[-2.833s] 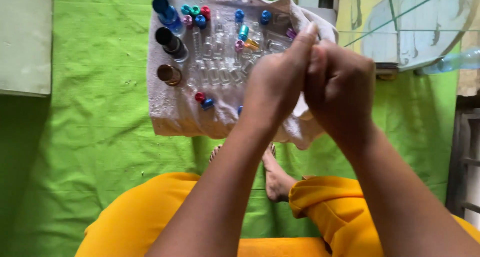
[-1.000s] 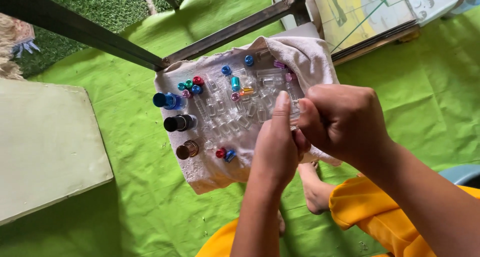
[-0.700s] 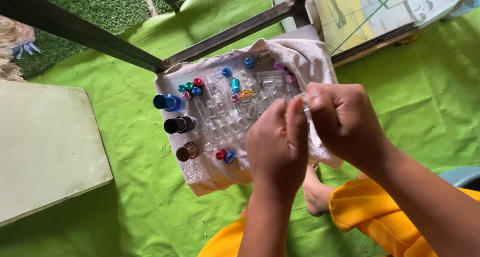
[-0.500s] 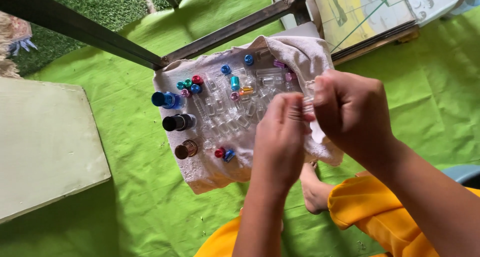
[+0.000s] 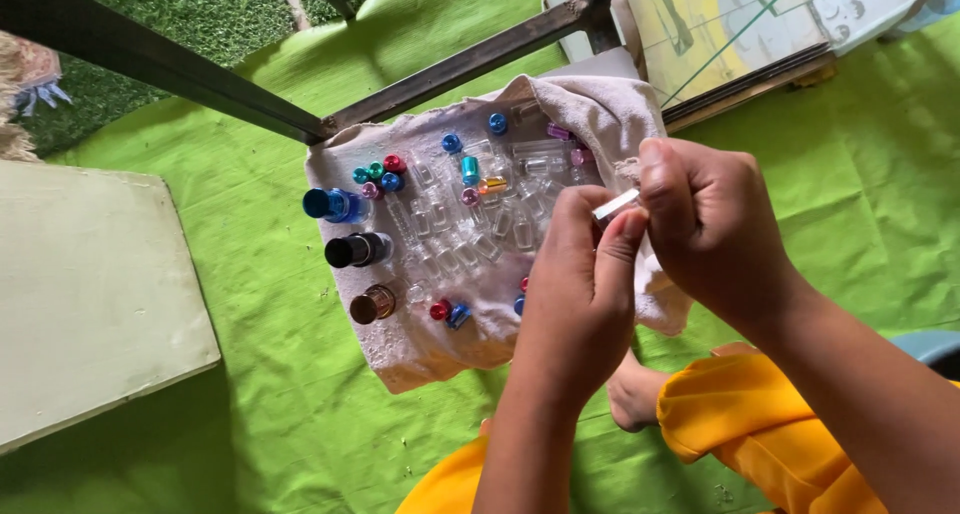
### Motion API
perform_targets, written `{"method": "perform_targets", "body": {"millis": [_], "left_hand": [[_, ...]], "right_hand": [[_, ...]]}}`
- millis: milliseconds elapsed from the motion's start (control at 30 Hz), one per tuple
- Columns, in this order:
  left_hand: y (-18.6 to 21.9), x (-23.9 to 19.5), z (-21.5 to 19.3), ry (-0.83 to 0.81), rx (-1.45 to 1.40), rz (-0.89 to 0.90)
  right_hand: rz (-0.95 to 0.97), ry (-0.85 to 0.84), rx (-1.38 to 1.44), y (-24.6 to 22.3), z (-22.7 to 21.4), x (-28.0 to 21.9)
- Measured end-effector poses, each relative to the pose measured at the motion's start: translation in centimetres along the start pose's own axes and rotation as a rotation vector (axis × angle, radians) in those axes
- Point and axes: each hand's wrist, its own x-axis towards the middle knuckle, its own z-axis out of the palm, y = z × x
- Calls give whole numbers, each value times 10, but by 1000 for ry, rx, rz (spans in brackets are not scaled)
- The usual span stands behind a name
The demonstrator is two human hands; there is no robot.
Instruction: Assembling small perfume bottles by manually attaching sprayer caps to glass vials.
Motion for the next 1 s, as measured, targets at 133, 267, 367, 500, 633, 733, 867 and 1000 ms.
{"method": "perform_targets", "body": {"millis": [133, 267, 367, 500, 633, 733, 867, 1000], "left_hand": [[-8, 4, 7, 128, -116, 97], [-11, 5, 7, 206, 8, 205], [-11, 9, 1, 265, 180, 432], [2, 4, -4, 282, 468, 582], [17, 2, -6, 118, 100, 13], [1, 6, 3, -140, -563, -463], [3, 8, 4, -73, -580, -401], [6, 4, -2, 11, 164, -51]], "right_hand": [[38, 2, 10, -5, 0, 4], [108, 0, 24, -3, 3, 3], [350, -87, 203, 2, 9, 3], [452, -131, 569, 0, 10, 7], [-22, -62, -14, -17, -12, 4], [-289, -75, -181, -16, -24, 9], [-407, -120, -210, -11, -22, 10], [-172, -164, -78, -6, -13, 11]]}}
